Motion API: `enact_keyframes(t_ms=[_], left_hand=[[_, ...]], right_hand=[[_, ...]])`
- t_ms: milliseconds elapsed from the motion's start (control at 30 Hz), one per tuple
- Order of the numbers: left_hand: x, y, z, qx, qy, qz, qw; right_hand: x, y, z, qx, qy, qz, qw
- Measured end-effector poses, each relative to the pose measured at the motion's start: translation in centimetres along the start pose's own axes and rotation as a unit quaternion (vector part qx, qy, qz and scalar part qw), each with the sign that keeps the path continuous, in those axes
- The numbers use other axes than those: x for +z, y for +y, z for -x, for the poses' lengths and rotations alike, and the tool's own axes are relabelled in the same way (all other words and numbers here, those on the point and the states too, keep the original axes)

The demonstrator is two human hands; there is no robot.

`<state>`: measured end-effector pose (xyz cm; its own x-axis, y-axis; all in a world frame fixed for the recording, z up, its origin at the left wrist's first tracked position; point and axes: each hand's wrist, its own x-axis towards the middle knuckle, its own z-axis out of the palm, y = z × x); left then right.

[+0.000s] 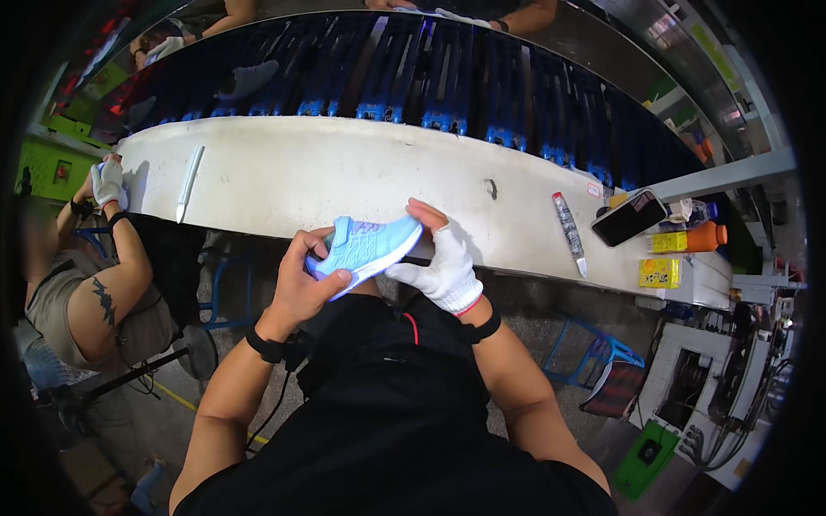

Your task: Checking shoe uppers and soles for quality and placing them on a conveyor system.

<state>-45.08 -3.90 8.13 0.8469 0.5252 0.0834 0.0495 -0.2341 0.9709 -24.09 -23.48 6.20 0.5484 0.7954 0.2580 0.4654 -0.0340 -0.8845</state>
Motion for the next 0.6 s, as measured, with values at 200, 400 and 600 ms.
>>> enact_keyframes(t_ms=[200,400,600], left_hand=[[0.1,-1.4,-1.3,0.052,-0.013,0.079,0.995],[-1.6,-1.1,-8.1,0.08,0.026,0.104,0.991],[-5.7,-7.6,-8.5,-0.025,0.163,0.038,0.986]], right_hand=[[-0.8,-3.0,-0.4,0.121,-0.004,-0.3,0.946],[-6.7,-6.9,-3.3,-0.059,0.095,-0.112,0.987],[-18.2,-18.7,-12.8,-0.459,0.416,0.268,0.737]])
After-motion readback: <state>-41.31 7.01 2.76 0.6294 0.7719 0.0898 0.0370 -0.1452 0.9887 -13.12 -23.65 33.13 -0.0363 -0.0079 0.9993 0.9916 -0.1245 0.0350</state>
